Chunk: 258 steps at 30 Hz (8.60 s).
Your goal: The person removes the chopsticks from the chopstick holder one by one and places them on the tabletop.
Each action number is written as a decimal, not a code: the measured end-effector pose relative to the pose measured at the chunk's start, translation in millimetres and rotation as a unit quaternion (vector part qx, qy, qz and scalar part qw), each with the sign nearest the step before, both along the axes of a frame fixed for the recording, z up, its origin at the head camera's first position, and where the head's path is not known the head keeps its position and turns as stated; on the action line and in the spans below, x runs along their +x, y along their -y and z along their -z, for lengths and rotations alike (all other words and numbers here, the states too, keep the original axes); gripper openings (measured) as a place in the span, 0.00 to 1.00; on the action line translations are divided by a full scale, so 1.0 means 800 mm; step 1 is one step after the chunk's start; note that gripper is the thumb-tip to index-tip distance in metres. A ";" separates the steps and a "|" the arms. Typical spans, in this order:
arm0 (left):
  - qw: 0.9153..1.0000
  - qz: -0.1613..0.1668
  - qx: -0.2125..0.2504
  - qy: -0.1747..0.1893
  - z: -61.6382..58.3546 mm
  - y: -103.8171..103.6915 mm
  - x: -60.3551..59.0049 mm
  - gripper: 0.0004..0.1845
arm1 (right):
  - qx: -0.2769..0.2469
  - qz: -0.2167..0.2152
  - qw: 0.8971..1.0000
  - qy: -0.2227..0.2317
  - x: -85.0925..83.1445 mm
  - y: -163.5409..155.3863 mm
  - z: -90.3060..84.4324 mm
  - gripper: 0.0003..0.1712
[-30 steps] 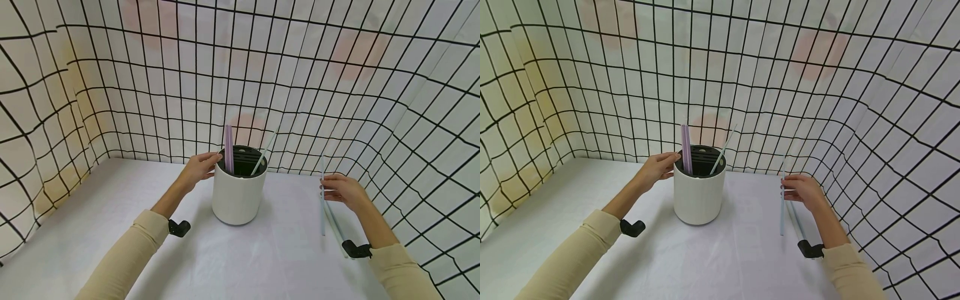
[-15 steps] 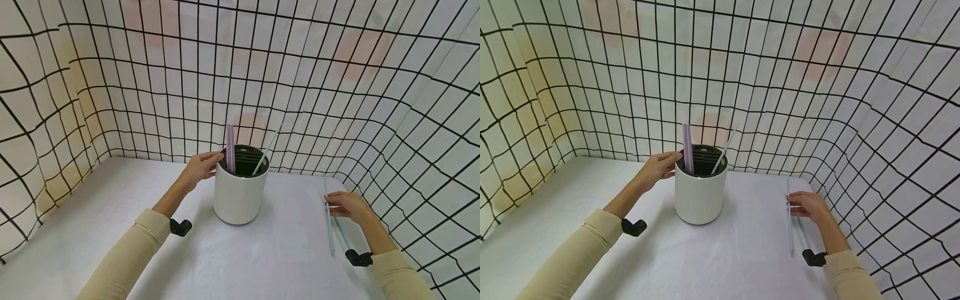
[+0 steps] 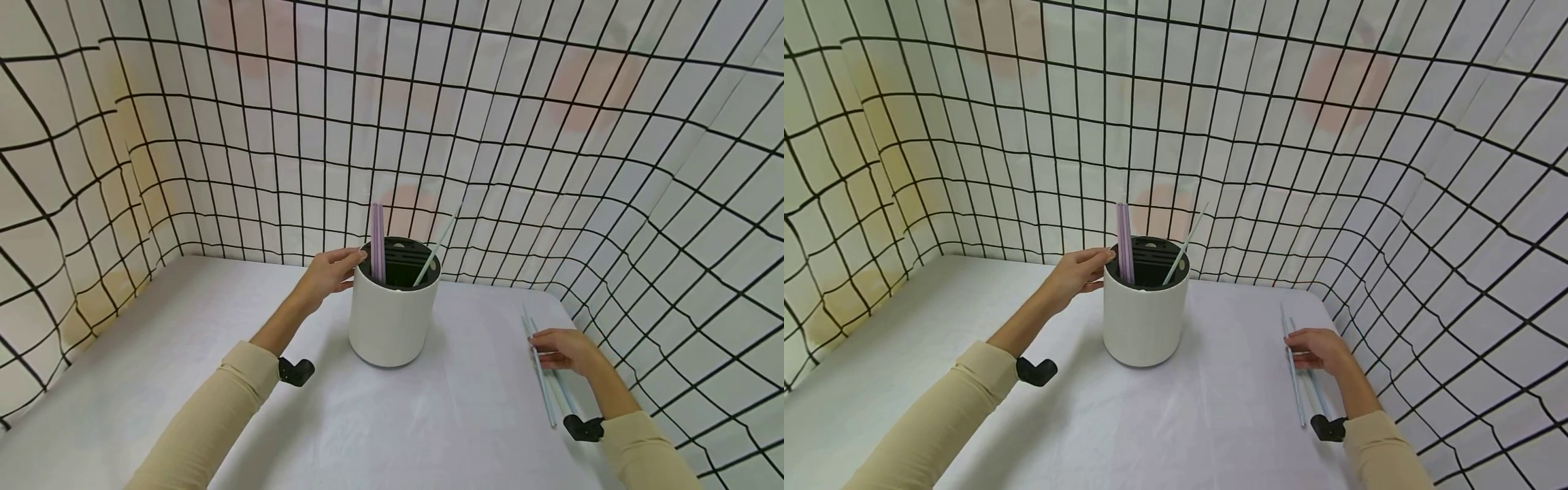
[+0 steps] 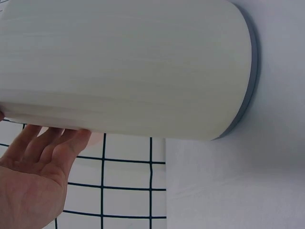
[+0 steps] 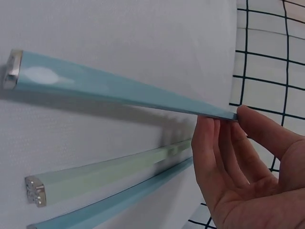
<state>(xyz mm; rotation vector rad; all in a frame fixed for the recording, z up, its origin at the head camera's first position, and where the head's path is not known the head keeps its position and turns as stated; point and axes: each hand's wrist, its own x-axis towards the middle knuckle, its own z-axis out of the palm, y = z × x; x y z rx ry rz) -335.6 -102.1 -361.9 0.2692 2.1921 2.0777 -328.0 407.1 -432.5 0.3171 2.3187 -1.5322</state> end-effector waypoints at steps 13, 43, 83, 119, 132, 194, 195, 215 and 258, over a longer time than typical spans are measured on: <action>1.000 0.001 0.006 -0.002 0.001 -0.001 -0.001 0.32 | 0.033 0.053 0.998 -0.022 -0.008 0.003 0.016 0.21; 1.000 -0.005 0.004 0.000 0.001 0.000 -0.002 0.30 | 0.059 0.070 0.995 -0.049 -0.011 0.008 0.023 0.16; 1.000 -0.014 0.003 0.004 -0.001 -0.003 0.000 0.31 | -0.021 -0.037 0.983 -0.176 0.016 0.195 -0.160 0.31; 1.000 -0.008 0.007 -0.003 0.001 0.000 0.001 0.31 | -0.079 -0.027 0.974 -0.209 0.004 0.296 -0.177 0.22; 1.000 -0.008 0.011 -0.003 0.000 -0.001 0.002 0.30 | -0.082 -0.016 0.973 -0.215 0.002 0.296 -0.181 0.18; 1.000 -0.011 0.016 -0.001 0.002 -0.003 -0.001 0.29 | -0.026 -0.031 0.979 -0.199 0.012 0.137 -0.177 0.26; 1.000 -0.012 0.016 0.000 0.002 -0.003 0.000 0.29 | -0.028 -0.031 0.980 -0.194 0.011 0.132 -0.172 0.26; 1.000 -0.014 0.017 -0.004 0.004 -0.003 -0.002 0.28 | -0.006 -0.027 0.995 -0.097 -0.002 0.039 -0.074 0.33; 1.000 -0.015 0.019 -0.002 0.007 -0.002 -0.003 0.29 | 0.064 0.034 0.996 -0.045 -0.014 0.019 0.027 0.26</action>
